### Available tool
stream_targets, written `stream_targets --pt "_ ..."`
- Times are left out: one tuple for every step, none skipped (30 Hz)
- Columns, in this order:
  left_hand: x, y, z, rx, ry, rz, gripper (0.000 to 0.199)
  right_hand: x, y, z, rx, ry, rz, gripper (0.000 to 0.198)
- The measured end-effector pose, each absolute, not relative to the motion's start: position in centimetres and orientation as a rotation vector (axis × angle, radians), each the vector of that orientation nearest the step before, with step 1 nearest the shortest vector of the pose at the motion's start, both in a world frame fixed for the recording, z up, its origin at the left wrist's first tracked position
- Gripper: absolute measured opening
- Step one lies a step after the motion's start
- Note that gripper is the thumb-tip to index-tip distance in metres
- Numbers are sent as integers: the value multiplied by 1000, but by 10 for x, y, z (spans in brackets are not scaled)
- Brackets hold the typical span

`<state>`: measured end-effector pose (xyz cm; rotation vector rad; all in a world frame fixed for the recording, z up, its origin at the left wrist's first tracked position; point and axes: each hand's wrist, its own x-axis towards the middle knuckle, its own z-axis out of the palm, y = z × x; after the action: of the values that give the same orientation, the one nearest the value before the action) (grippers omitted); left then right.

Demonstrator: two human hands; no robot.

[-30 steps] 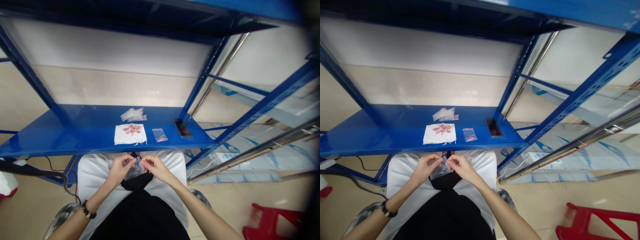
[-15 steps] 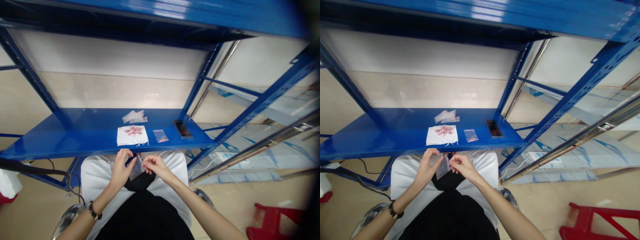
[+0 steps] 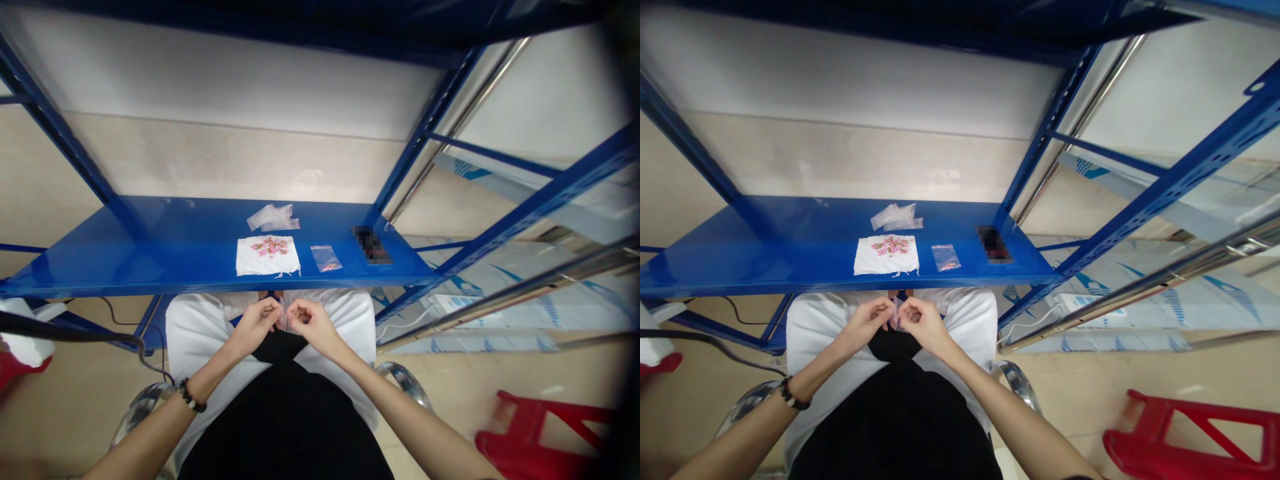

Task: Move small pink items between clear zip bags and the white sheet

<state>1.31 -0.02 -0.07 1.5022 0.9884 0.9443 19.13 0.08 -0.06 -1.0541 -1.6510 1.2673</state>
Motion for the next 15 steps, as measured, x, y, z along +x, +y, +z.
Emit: stream_targets --pt "12 0 0 1526 1027 965 27 192 3 -2 -1093 -1632 1234 3" --pt "12 0 1 1555 1080 995 26 194 6 -3 -1135 -1611 1192 2" --pt "12 -1 2 1586 1144 1031 24 195 8 -4 -1173 -1589 1151 4" --pt "12 -2 3 1619 1205 1065 22 195 9 -5 -1198 -1576 1122 4" --pt "13 -3 4 1657 1256 1090 20 195 10 -6 -1209 -1574 1104 4" --pt "14 -4 5 1704 1295 1103 18 195 9 -5 -1205 -1584 1096 3" --pt "15 -6 5 1758 1325 1106 16 194 7 -5 -1189 -1609 1094 1" --pt "17 -9 5 1824 1344 1098 16 193 4 -3 -1173 -1644 1089 7" --pt "18 -11 6 1890 1366 1078 16 192 1 -2 -1161 -1687 1074 13" --pt "20 -14 6 1938 1384 1068 16 191 -1 1 -1155 -1737 1046 17" --pt "21 -17 7 1983 1396 1068 16 191 -2 4 -1155 -1790 1003 17" --pt "22 -20 8 2024 1405 1081 17 191 0 9 -1157 -1833 946 14" --pt "23 -22 8 2061 1396 1095 16 192 5 15 -1156 -1857 882 10" --pt "23 -24 9 2089 1383 1114 15 194 12 23 -1149 -1856 821 9" --pt "23 -26 10 2106 1372 1137 16 196 23 33 -1134 -1831 771 9"
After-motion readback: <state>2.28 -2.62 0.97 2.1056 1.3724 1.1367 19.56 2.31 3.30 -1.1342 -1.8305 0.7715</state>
